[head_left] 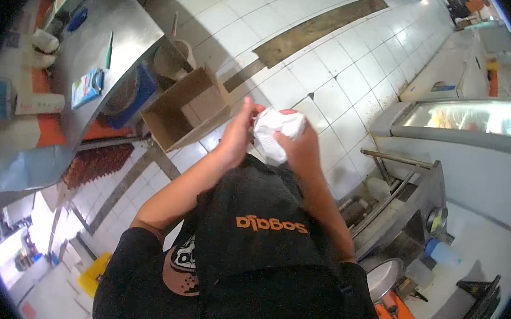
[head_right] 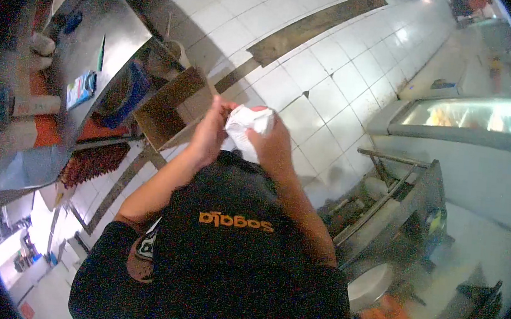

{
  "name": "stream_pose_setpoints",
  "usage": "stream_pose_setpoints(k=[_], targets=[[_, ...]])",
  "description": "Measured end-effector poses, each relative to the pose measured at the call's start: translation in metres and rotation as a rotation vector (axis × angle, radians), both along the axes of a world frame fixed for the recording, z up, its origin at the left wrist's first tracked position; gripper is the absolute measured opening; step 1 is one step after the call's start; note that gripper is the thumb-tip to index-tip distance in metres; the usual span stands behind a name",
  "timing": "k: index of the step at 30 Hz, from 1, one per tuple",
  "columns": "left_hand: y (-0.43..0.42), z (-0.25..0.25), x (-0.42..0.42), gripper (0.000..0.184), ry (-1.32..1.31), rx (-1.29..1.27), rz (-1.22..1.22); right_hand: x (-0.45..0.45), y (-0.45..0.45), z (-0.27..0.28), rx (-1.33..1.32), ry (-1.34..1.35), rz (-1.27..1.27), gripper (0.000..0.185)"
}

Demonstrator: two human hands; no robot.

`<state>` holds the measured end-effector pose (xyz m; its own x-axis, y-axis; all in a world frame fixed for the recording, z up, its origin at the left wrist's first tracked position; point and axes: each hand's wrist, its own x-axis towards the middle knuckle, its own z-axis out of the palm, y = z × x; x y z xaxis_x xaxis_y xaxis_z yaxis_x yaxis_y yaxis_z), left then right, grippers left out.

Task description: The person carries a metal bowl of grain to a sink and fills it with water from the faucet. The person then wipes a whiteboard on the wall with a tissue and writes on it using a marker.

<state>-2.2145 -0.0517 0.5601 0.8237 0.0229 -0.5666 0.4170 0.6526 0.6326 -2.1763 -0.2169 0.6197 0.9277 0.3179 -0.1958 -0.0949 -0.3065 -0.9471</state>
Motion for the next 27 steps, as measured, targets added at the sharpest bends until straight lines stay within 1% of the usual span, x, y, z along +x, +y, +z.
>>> stream_pose_setpoints(k=[2, 3, 4, 6, 7, 8, 9, 10, 12, 13, 15, 16, 17, 18, 19, 20, 21, 22, 23, 24, 25, 26, 27], targets=[[0.036, 0.002, -0.002, 0.041, -0.149, 0.525, -0.065, 0.020, 0.004, -0.004, 0.097, 0.090, -0.068, 0.037], [0.061, -0.005, -0.009, 0.047, -0.318, 1.119, -0.380, 0.029, 0.006, 0.005, 0.101, 0.091, -0.050, 0.036], [0.077, -0.024, -0.014, 0.047, -0.294, 1.204, -0.562, 0.035, 0.008, -0.001, 0.097, 0.069, 0.029, 0.036], [0.092, -0.087, -0.027, 0.046, -0.249, 1.357, -0.932, 0.049, 0.013, -0.017, 0.095, 0.019, 0.190, 0.037], [0.096, -0.113, -0.023, 0.044, -0.210, 1.279, -0.988, 0.053, 0.017, -0.031, 0.061, 0.070, 0.329, 0.038], [0.101, -0.139, -0.013, 0.042, -0.172, 1.203, -1.040, 0.062, 0.023, -0.042, 0.038, -0.059, 0.509, 0.041], [0.105, -0.162, -0.001, 0.040, -0.135, 1.128, -1.086, 0.067, 0.029, -0.065, 0.067, -0.060, 0.631, 0.039], [0.108, -0.181, 0.010, 0.031, -0.154, 1.184, -1.067, 0.073, 0.032, -0.089, 0.096, -0.061, 0.756, 0.037], [0.112, -0.168, 0.048, 0.027, -0.014, 1.183, -1.118, 0.096, 0.032, -0.120, 0.147, 0.167, 0.956, 0.039], [0.110, -0.154, 0.066, 0.026, 0.013, 1.137, -1.104, 0.119, 0.029, -0.116, 0.098, 0.298, 1.011, 0.044], [0.101, -0.121, 0.094, 0.023, 0.069, 1.035, -1.083, 0.164, 0.019, -0.115, 0.050, 0.272, 1.092, 0.049], [0.097, -0.131, 0.102, 0.023, 0.060, 1.093, -1.114, 0.188, 0.018, -0.112, 0.028, 0.251, 1.131, 0.052], [0.096, -0.152, 0.111, 0.023, 0.048, 1.163, -1.148, 0.206, 0.016, -0.119, -0.049, 0.288, 1.158, 0.053], [0.101, -0.162, 0.126, 0.023, 0.032, 1.242, -1.181, 0.225, 0.018, -0.116, -0.059, 0.278, 1.177, 0.053], [0.102, -0.147, 0.150, 0.024, 0.001, 1.261, -1.138, 0.241, 0.023, -0.114, -0.067, 0.262, 1.210, 0.053], [0.098, -0.133, 0.169, 0.021, 0.068, 1.336, -0.987, 0.254, 0.033, -0.113, -0.066, 0.248, 1.260, 0.053], [0.097, -0.114, 0.184, 0.020, 0.053, 1.354, -0.704, 0.262, 0.044, -0.126, -0.042, 0.205, 1.296, 0.048], [0.101, -0.087, 0.207, 0.027, 0.139, 1.334, -0.704, 0.268, 0.061, -0.132, -0.094, 0.171, 1.262, 0.044], [0.103, -0.082, 0.220, 0.027, 0.055, 1.409, -0.589, 0.276, 0.078, -0.135, -0.149, 0.130, 1.232, 0.042], [0.103, -0.072, 0.237, 0.027, 0.019, 1.431, -0.485, 0.289, 0.093, -0.142, -0.207, 0.077, 1.197, 0.039], [0.102, -0.062, 0.253, 0.024, 0.020, 1.513, -0.491, 0.300, 0.102, -0.164, -0.327, 0.028, 1.130, 0.031], [0.104, -0.047, 0.268, 0.025, 0.030, 1.537, -0.466, 0.313, 0.112, -0.172, -0.420, -0.022, 1.000, 0.032], [0.107, -0.044, 0.280, 0.027, 0.043, 1.519, -0.451, 0.329, 0.122, -0.173, -0.497, -0.058, 0.948, 0.032]])
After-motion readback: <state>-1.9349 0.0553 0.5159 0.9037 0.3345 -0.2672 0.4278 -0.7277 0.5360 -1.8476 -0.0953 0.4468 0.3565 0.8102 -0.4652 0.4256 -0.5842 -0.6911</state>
